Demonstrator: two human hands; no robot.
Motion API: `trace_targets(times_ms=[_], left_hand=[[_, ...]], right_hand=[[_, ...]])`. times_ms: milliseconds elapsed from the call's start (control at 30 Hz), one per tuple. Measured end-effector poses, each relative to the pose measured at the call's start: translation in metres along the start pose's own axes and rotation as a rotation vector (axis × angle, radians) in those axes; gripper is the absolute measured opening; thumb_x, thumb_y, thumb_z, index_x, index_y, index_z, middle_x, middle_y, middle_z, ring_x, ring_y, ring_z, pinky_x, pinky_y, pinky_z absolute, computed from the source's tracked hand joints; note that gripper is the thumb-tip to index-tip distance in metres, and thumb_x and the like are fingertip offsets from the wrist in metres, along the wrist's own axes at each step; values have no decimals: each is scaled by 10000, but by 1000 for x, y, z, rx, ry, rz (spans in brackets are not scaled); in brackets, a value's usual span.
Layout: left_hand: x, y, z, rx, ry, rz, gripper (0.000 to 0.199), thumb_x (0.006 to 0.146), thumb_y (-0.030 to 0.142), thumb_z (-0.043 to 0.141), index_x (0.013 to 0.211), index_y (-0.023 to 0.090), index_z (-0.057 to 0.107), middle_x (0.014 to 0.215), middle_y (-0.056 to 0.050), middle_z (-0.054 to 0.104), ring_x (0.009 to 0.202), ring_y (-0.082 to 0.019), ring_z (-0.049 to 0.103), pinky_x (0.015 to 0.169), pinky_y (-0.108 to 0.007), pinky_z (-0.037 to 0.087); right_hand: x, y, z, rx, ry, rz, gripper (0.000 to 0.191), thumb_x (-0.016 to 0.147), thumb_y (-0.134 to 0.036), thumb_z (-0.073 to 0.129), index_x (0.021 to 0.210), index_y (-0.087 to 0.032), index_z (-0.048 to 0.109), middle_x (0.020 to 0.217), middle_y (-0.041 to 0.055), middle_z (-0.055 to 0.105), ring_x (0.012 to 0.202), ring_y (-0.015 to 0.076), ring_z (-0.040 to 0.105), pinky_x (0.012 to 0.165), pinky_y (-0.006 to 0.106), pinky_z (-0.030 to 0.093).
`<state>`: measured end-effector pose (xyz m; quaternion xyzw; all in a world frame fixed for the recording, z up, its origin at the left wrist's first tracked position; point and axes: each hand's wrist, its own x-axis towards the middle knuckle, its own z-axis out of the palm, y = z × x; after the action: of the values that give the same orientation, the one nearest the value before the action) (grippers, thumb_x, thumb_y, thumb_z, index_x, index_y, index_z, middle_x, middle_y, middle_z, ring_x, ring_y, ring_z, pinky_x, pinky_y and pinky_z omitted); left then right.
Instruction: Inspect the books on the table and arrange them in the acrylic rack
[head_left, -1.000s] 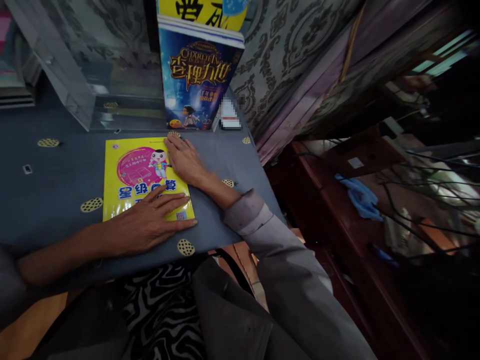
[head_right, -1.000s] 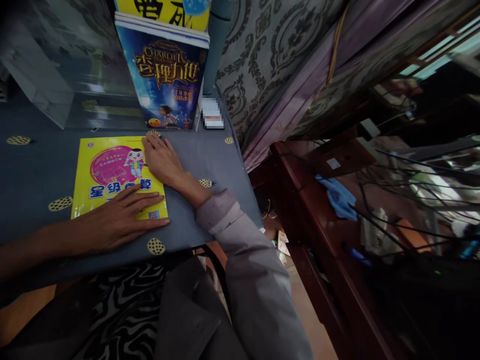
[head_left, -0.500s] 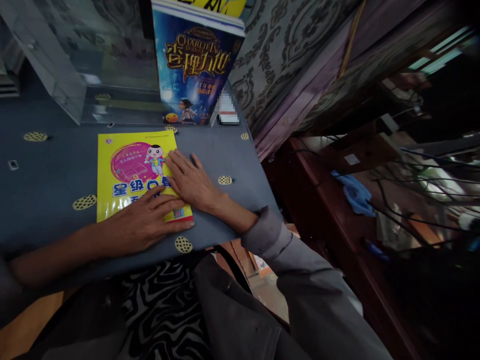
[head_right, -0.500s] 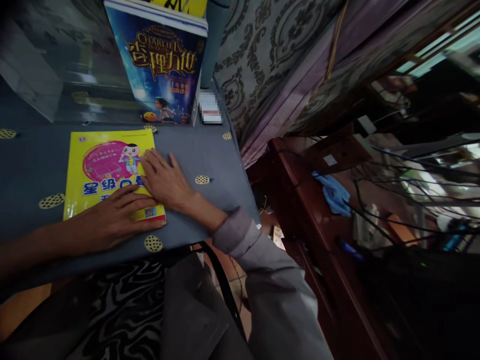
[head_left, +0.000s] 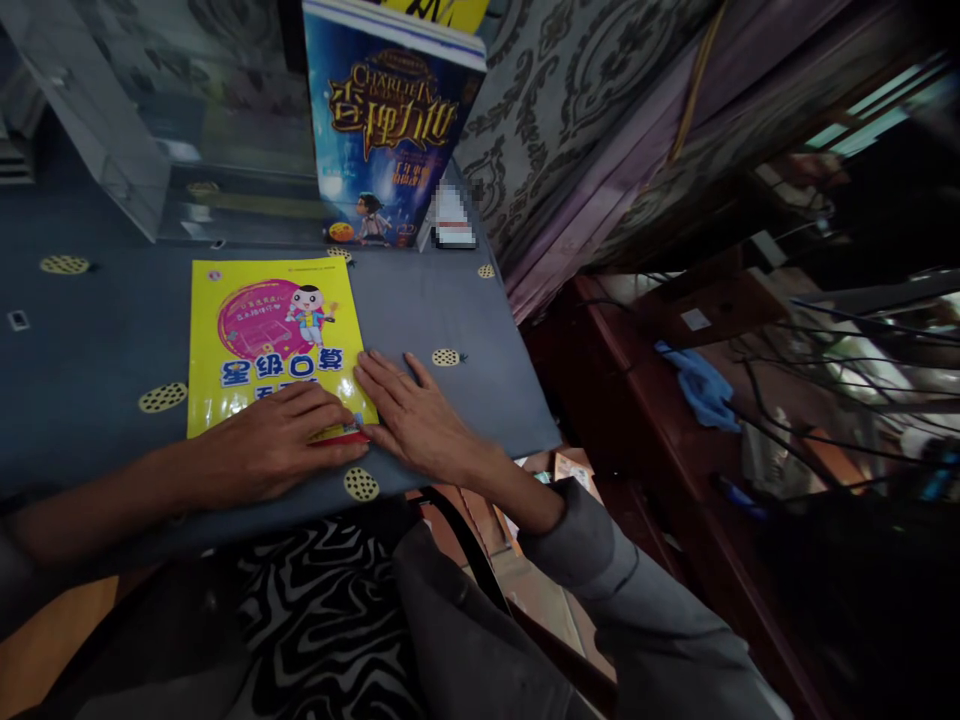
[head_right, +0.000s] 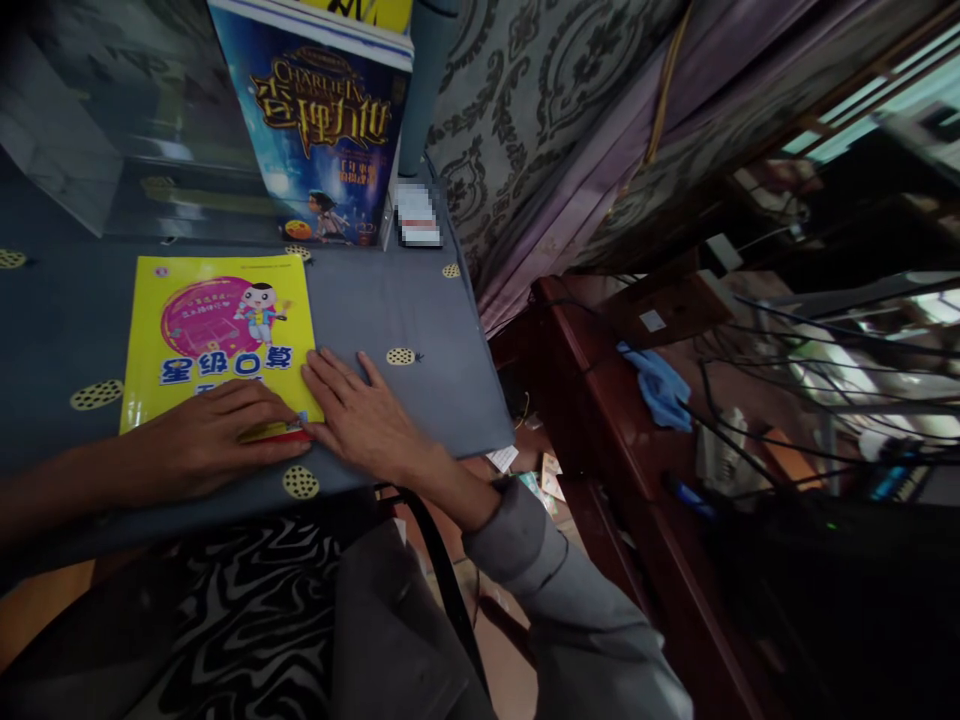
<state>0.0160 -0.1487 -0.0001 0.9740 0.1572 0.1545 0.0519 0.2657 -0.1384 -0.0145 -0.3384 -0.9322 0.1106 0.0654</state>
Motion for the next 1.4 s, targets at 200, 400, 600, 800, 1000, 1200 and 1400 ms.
trace_targets(times_ms=[200, 400, 600, 800, 1000, 1200, 1400], left_hand=[[5, 5, -3, -3, 60, -10, 337, 979, 84, 443, 1267, 177, 592, 1058, -100, 697, 1032, -242, 595, 928, -407, 487], [-2, 2, -1, 43, 66, -191, 302, 1047, 292, 464, 1300, 173, 579, 1239, -115, 699, 1167, -246, 616, 1041, -433, 491], [-35, -47, -9, 38, 5, -517, 496, 1081, 457, 340, 1516, 231, 419, 1575, -95, 494, 1442, -238, 459, 1199, -453, 382], [-52, -114, -22, -15, -71, -789, 712, 1044, 627, 202, 1587, 180, 309, 1654, -123, 367, 1514, -287, 351, 1243, -488, 284], [-61, -115, -18, 89, -86, -825, 719, 1057, 594, 149, 1565, 123, 346, 1664, -150, 332, 1555, -275, 256, 1266, -491, 203], [-80, -58, -17, 83, -157, -666, 747, 1063, 584, 216, 1607, 73, 231, 1690, -201, 219, 1581, -286, 136, 1273, -481, 171], [-104, -5, -11, 78, -149, -535, 918, 975, 687, 435, 1645, 167, 83, 1711, -174, 153, 1583, -324, 112, 1267, -491, 196]], right_hand=[[-9, 0, -1, -8, 27, -30, 602, 1063, -425, 455, 1555, -89, 367, 1614, 178, 404, 1540, 260, 304, 1256, 542, 266], [-9, 5, 5, -52, 119, -62, 600, 1033, -366, 543, 1564, -145, 370, 1567, 138, 486, 1487, 265, 413, 1218, 548, 365], [-10, 11, 13, -77, 183, -106, 648, 1022, -336, 567, 1586, -132, 321, 1562, 150, 485, 1464, 286, 447, 1182, 574, 421], [-9, 11, 12, -62, 151, -106, 741, 1021, -330, 568, 1632, -163, 183, 1577, 142, 462, 1471, 299, 434, 1179, 588, 419], [-8, 8, 6, -42, 141, -105, 741, 1027, -332, 556, 1637, -176, 165, 1586, 138, 452, 1473, 297, 431, 1185, 583, 412], [-8, 6, 5, -25, 130, -81, 679, 1036, -351, 541, 1627, -203, 242, 1591, 140, 444, 1476, 292, 427, 1200, 571, 392], [-10, 3, 6, -31, 110, -82, 492, 1053, -323, 512, 1523, -192, 457, 1548, 128, 511, 1486, 273, 414, 1197, 565, 387]])
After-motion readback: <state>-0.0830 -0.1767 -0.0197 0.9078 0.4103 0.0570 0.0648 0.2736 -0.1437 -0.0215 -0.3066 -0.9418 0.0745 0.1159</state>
